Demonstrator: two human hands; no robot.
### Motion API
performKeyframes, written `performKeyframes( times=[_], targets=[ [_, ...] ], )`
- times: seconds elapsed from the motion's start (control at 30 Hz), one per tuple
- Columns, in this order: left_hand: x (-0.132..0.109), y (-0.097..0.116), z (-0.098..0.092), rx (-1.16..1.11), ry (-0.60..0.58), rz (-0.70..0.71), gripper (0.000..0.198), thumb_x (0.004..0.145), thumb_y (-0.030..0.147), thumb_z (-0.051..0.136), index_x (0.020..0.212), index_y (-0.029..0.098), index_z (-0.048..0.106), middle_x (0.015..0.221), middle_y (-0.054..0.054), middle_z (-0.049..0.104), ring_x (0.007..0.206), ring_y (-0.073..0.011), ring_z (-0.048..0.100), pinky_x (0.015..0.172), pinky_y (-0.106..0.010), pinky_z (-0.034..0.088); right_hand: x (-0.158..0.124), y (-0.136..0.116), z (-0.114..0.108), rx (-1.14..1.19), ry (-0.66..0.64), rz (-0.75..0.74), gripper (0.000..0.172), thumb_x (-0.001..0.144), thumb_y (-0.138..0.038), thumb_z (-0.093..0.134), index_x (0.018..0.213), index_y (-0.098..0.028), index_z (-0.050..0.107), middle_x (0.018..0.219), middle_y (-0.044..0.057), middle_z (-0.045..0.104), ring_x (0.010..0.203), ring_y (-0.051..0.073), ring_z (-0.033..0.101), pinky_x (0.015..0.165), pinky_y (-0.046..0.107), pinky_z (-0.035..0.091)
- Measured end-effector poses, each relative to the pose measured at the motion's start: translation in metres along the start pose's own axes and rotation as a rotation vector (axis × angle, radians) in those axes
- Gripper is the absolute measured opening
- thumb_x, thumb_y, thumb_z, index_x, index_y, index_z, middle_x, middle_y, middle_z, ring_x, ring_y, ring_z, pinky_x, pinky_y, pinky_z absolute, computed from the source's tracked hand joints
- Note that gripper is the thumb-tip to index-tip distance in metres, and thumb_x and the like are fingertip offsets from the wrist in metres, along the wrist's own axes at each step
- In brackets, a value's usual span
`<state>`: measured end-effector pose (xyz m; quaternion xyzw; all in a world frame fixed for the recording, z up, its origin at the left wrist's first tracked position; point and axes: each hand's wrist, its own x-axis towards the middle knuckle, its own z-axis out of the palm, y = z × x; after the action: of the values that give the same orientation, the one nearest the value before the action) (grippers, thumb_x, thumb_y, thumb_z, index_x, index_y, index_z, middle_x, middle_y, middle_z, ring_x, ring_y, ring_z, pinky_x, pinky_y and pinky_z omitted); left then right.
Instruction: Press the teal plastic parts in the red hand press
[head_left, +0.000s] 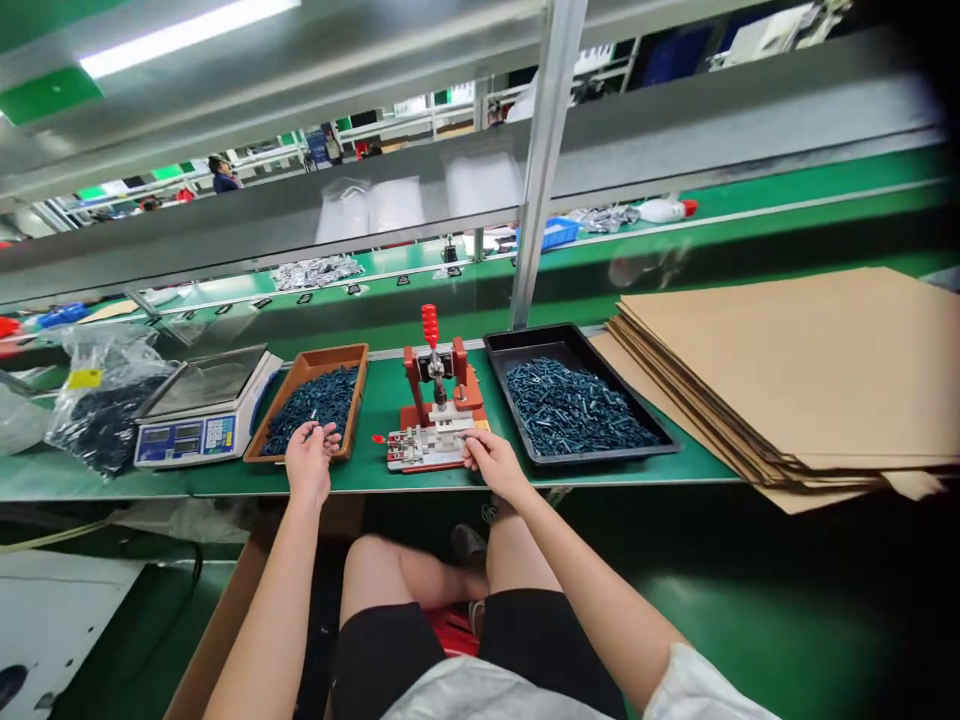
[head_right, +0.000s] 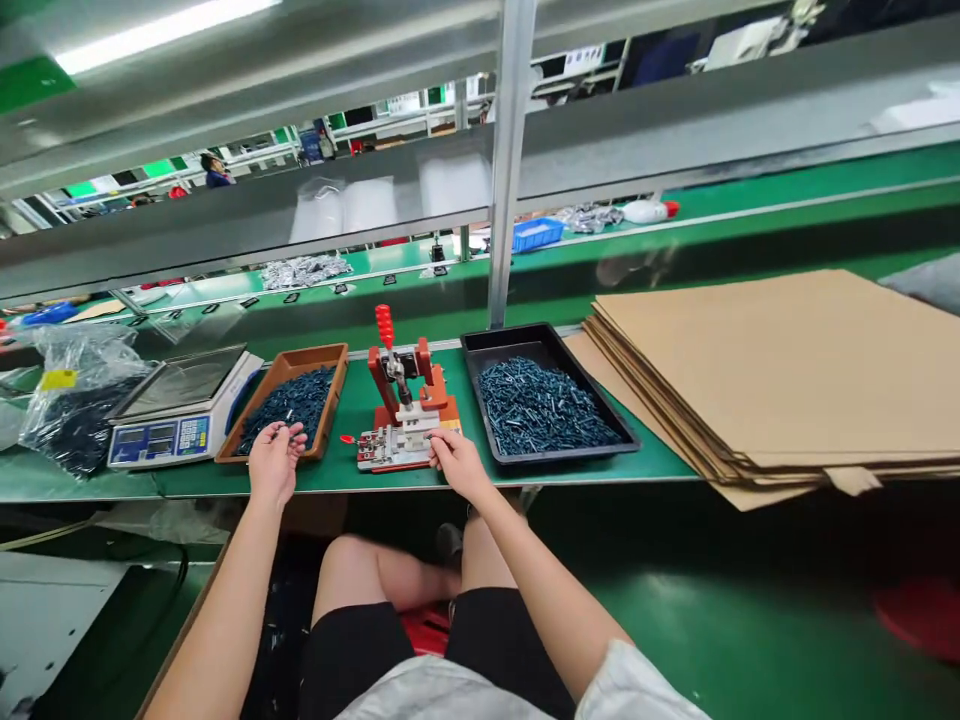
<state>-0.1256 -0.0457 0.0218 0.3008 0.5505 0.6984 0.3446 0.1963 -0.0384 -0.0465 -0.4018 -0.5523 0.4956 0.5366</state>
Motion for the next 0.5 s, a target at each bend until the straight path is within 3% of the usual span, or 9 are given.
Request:
performKeyframes(
  times=[0.1,0.23,0.37,0.5],
  targets=[
    [-0.042,-0.002,0.014,-0.103,-0.156,-0.076,0.042,0.07,0.037,0.085,0.1,0.018,0.061,0.071,0.005,0.06,0.055,-0.0063,0.052,0.051,-0.016,0.041,0.0,0.011,-0.007,0.034,0.017,-0.025,0.036,0.086,-0.054,0.066,0.091,-0.02,0.074,0.071,0.003,0.066,0.058,0.016,0.062,0.053,0.029,0.053],
    [-0.081,-0.014,0.038,-0.039,-0.354,-0.182,0.039,0.073,0.038,0.083,0.101,0.013,0.073,0.084,-0.004,0.066,0.067,-0.0083,0.056,0.061,-0.02,0.048,-0.002,0.021,-0.012,0.098,0.081,-0.031,0.03,0.081,-0.049,0.071,0.091,-0.021,0.075,0.08,0.005,0.07,0.064,0.018,0.064,0.064,0.034,0.058],
    [-0.088,-0.026,0.057,0.205,-0.526,-0.137,0.045,0.073,0.032,0.08,0.114,0.015,0.075,0.094,-0.007,0.071,0.078,-0.0136,0.063,0.07,-0.025,0.053,-0.004,0.023,-0.016,0.166,0.055,0.019,0.029,0.081,-0.046,0.07,0.096,-0.021,0.075,0.086,0.006,0.072,0.073,0.021,0.068,0.071,0.036,0.061],
    [-0.08,-0.033,0.075,0.478,-0.567,-0.016,0.039,0.079,0.026,0.072,0.116,0.015,0.075,0.093,-0.006,0.072,0.079,-0.016,0.067,0.08,-0.031,0.057,-0.005,0.021,-0.019,0.211,0.004,0.014,0.03,0.084,-0.047,0.068,0.097,-0.02,0.072,0.08,0.004,0.071,0.067,0.018,0.067,0.069,0.034,0.059]
  ],
)
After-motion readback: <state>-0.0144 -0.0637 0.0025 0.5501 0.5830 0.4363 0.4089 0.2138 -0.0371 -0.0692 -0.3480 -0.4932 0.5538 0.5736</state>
